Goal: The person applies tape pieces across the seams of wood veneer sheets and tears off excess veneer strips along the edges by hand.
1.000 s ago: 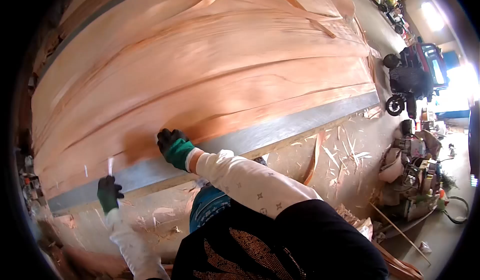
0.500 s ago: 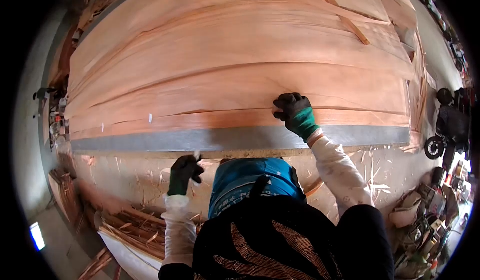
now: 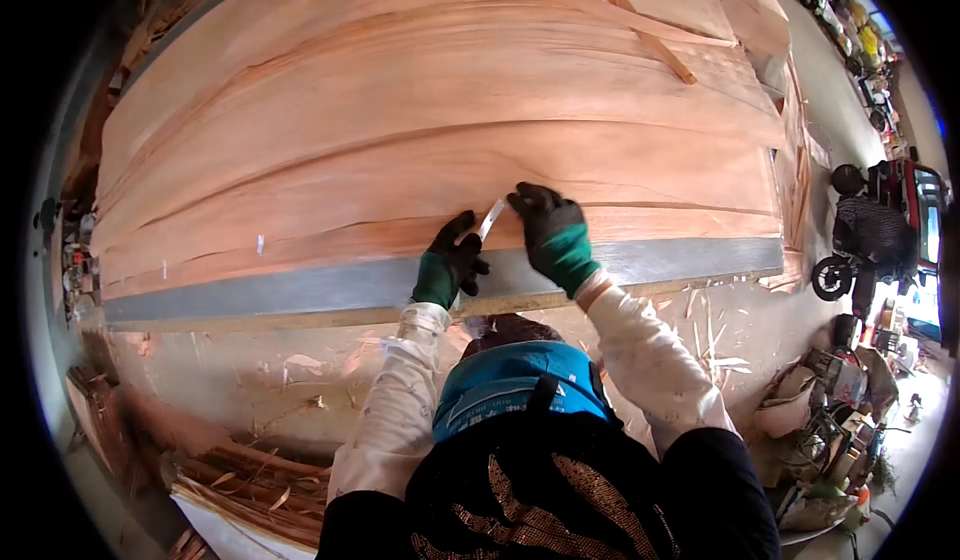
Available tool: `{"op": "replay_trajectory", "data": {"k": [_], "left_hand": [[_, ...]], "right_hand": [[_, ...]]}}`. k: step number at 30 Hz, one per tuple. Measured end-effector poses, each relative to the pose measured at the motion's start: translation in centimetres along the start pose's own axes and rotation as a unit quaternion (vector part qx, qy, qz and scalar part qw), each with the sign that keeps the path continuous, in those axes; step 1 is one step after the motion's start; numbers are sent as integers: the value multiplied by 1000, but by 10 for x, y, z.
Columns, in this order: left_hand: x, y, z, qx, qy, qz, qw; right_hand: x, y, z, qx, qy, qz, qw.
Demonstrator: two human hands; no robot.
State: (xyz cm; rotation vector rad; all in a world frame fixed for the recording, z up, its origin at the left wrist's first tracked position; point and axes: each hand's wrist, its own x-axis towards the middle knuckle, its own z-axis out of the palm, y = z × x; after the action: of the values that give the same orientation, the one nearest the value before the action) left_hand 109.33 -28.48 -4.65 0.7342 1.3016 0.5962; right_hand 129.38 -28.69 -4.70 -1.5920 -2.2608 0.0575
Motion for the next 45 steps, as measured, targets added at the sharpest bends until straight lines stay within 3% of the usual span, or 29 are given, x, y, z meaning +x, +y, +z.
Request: {"op": "replay_trajectory", "data": {"k": [2,5,6,7,8,10,11,12,13,15,16,17,18,19,21,23,24,25,29,33,35,39,41,43,45], "left_hand": [[1,-15,-4,-62,-21,31,997],[-7,-18,1,56,-8,58,997],[3,-40,-17,232,22,205,951],[14,-61,-35,390,46,350,851],[-18,3,-32,301,2,31,953],[11,17,-99,480,66,124,866],[26,40,-141,552,108,115,819],[29,62,-166,555,139,98,814],[-10,101,-136,354,165,50,919],[-28,115,-133,323,157,54,932],[-28,97,-139,308,150,86,936],[-27,84,-141,300,130,10,945],[-35,59,-137,284,118,3,952],[-41,33,-126,254,118,-49,959],[-87,-14,-47,100,117,-24,988],[-110,-78,4,74,101,1,992],[-119,-94,34,-6,114,-76,991],[-128,-104,78,-32,169,-23,985],[-116,-90,183,28,83,-39,995],[-90,-8,303,284,-15,-88,955],[-71,-9,330,262,-46,-31,963],[-41,2,388,191,-130,8,973],[-24,1,420,218,-124,12,968],[-12,27,475,295,-142,-66,942],[10,10,499,212,-170,-16,962]], "right_hand": [[-9,-17,14,-45,-16,-55,997],[-20,-29,36,-104,-4,-57,993],[-25,-29,48,-89,27,-40,995],[-27,-29,57,-116,14,-28,993],[-28,-31,58,-115,11,-28,993],[-24,-36,86,-106,-13,24,994],[-21,-37,105,-104,-6,52,993],[-19,-39,125,-101,0,80,992],[-13,-47,102,-126,-16,97,987],[2,-29,23,-46,-204,-18,978],[-6,-9,1,-1,-108,-32,994],[-19,13,-15,46,-12,-46,998],[-32,45,-24,43,48,-81,995],[-55,82,-46,-5,122,-94,988],[-90,168,-79,65,39,1,997],[-140,262,-131,81,66,75,992],[-167,305,-151,66,68,139,986],[-192,344,-173,45,62,200,977],[-251,458,-232,21,99,256,961],[-257,488,-237,71,51,226,970],[-258,498,-219,75,83,189,976],[-261,515,-199,60,41,211,975],[-260,522,-197,62,25,215,974],[-258,529,-194,75,1,218,973],[-257,540,-185,87,-7,237,968]]}}
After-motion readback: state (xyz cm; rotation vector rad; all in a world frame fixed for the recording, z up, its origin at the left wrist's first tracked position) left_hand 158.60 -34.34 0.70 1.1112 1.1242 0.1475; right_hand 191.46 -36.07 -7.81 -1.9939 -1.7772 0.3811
